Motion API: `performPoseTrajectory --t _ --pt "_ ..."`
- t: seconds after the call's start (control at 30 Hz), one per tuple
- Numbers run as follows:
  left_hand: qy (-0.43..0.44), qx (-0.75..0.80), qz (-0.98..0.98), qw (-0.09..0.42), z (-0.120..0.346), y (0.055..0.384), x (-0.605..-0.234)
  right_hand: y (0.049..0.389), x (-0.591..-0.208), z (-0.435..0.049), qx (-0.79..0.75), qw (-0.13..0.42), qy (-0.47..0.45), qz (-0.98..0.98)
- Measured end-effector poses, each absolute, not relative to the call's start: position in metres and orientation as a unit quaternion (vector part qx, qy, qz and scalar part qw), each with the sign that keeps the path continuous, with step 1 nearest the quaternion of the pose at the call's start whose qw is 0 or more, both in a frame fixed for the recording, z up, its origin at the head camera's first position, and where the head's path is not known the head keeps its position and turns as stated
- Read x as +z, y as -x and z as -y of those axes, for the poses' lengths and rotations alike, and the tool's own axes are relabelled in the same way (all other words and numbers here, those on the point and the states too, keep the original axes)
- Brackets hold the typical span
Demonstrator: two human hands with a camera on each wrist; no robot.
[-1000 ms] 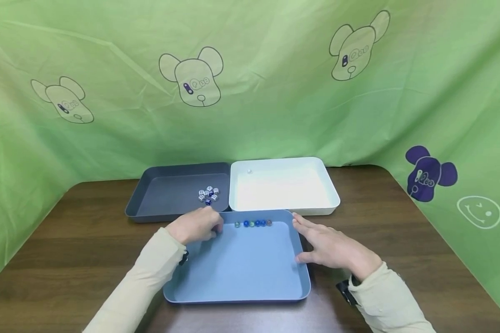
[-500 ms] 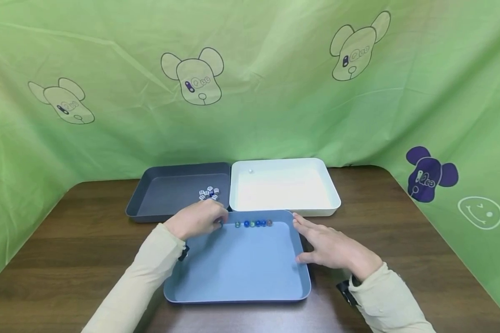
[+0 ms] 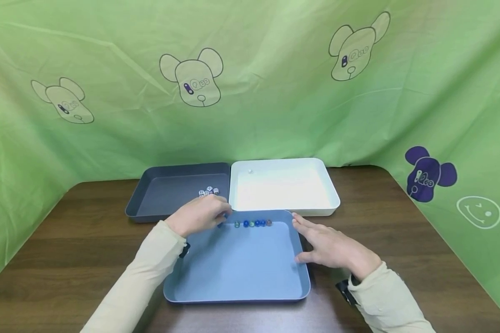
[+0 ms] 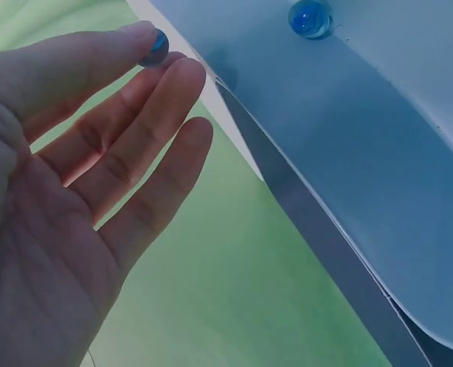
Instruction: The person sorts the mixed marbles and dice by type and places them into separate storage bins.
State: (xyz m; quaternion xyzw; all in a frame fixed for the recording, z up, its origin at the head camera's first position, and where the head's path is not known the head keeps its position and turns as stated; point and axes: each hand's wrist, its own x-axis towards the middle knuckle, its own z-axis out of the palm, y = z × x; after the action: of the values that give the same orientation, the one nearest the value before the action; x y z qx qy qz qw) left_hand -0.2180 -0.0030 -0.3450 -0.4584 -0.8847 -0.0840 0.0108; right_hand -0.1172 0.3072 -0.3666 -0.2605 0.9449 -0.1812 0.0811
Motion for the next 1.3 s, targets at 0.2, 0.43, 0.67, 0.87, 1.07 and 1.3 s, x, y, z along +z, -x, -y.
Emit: performPoseTrajectory --t 0.2,0.43,0.67,0.87,1.07,1.3 --pt "0.465 -0.089 0.880 0.027 0.003 0.220 -0.342 0.117 -0.368 -0.307 -0.180 0.078 0.265 -0.944" --pt "0.468 -0.079 0.878 0.066 0.004 0.229 -0.347 0.119 -0.368 -0.306 -0.180 0.079 0.262 -0.945" --pt "0.464 -0.078 0.878 0.084 0.003 0.235 -0.351 0.118 -0.369 -0.307 -0.181 0.077 0.262 -0.945" --pt "0.462 -0.082 0.881 0.066 -0.001 0.238 -0.350 0.118 -0.369 -0.307 -0.183 0.080 0.256 -0.946" --pt "0.456 -0.076 0.885 0.048 -0.005 0.239 -0.349 0.117 -0.369 -0.306 -0.184 0.080 0.253 -0.946" --pt "0.456 -0.060 0.887 0.045 -0.008 0.241 -0.351 0.116 -0.371 -0.307 -0.182 0.074 0.260 -0.945"
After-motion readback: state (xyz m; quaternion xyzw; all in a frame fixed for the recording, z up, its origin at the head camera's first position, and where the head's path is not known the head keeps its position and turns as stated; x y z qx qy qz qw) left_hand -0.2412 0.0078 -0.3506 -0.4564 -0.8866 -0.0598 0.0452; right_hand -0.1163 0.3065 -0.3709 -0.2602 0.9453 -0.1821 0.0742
